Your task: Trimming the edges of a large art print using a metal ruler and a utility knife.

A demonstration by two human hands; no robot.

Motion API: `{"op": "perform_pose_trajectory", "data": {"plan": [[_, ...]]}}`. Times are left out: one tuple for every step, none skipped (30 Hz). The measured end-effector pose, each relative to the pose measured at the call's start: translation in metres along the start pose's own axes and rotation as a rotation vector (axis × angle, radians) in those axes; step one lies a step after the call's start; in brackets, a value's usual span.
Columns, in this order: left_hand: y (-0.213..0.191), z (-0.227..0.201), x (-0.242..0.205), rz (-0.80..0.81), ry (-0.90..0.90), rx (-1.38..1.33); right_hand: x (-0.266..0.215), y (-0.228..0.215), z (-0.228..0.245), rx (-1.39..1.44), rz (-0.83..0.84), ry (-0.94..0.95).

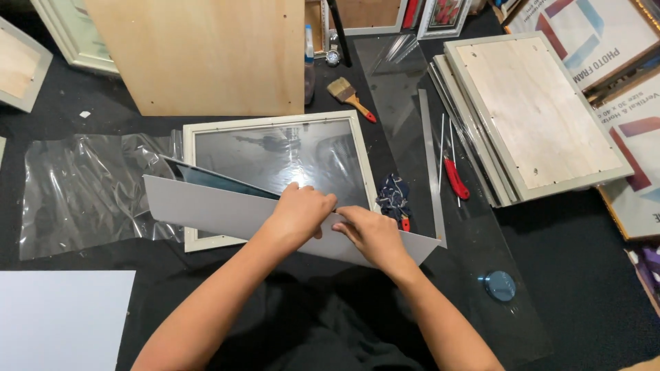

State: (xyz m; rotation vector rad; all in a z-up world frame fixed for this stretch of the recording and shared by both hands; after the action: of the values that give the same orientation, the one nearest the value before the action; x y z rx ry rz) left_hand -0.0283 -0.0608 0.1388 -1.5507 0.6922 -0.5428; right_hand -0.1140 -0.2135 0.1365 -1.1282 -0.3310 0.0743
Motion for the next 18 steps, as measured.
{"op": "perform_pose_trajectory", "data": {"plan": [[-0.011, -0.001, -0.009, -0.003, -0.007, 0.001, 0.004, -0.007, 0.007, 0.001, 0.001, -0.007], [-0.027, -0.001, -0.018, -0.155, -0.045, 0.045, 0.008, -0.013, 0.013, 0.044, 0.001, 0.031], [-0.042, -0.001, -0.026, -0.308, -0.081, 0.089, 0.011, -0.021, 0.018, 0.085, 0.002, 0.07], [-0.059, -0.005, -0.044, -0.311, -0.086, 0.091, 0.014, -0.027, 0.018, 0.085, 0.002, 0.064], [-0.082, -0.005, -0.064, -0.518, -0.146, -0.072, 0.015, -0.032, 0.016, 0.151, 0.019, 0.137], [-0.104, -0.005, -0.086, -0.722, -0.205, -0.236, 0.016, -0.037, 0.014, 0.217, 0.036, 0.21], [-0.091, 0.0, -0.094, -0.721, -0.206, -0.234, 0.02, -0.037, 0.014, 0.22, 0.036, 0.21], [-0.082, 0.012, -0.109, -0.995, -0.387, -0.46, 0.022, -0.035, 0.012, 0.381, 0.023, 0.287], [-0.068, 0.023, -0.128, -1.265, -0.576, -0.69, 0.024, -0.032, 0.011, 0.542, 0.014, 0.361], [-0.048, 0.027, -0.127, -1.266, -0.582, -0.688, 0.026, -0.023, 0.007, 0.543, 0.019, 0.358], [-0.018, 0.036, -0.124, -1.134, -0.687, -1.229, 0.027, -0.012, 0.004, 0.728, 0.017, 0.418], [0.014, 0.04, -0.119, -0.933, -0.763, -1.761, 0.028, -0.001, 0.001, 0.913, 0.016, 0.477], [0.02, 0.038, -0.12, -0.945, -0.767, -1.76, 0.031, 0.008, 0.001, 0.913, 0.024, 0.468], [0.029, 0.035, -0.118, -0.794, -0.776, -1.846, 0.032, 0.019, 0.0, 0.96, 0.024, 0.507], [0.039, 0.029, -0.119, -0.628, -0.785, -1.925, 0.03, 0.03, 0.0, 1.011, 0.024, 0.555], [0.036, 0.032, -0.119, -0.632, -0.792, -1.925, 0.029, 0.041, -0.003, 1.012, 0.031, 0.555], [0.033, 0.034, -0.117, -0.575, -0.821, -1.916, 0.028, 0.05, -0.006, 1.015, 0.035, 0.573], [0.03, 0.036, -0.115, -0.517, -0.849, -1.906, 0.026, 0.058, -0.01, 1.018, 0.039, 0.591]]}}
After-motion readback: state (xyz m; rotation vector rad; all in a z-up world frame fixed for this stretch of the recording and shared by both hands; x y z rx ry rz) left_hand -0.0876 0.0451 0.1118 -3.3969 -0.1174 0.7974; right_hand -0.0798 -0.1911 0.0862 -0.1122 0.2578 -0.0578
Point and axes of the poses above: each hand's wrist, its own x-axis towards the middle knuckle, its own y-axis out of the palm, z = x × y, the point moved 3 cm from there along x, towards the middle knuckle, and after that the axes turned 6 degrees about -y, right-handed, at the moved point
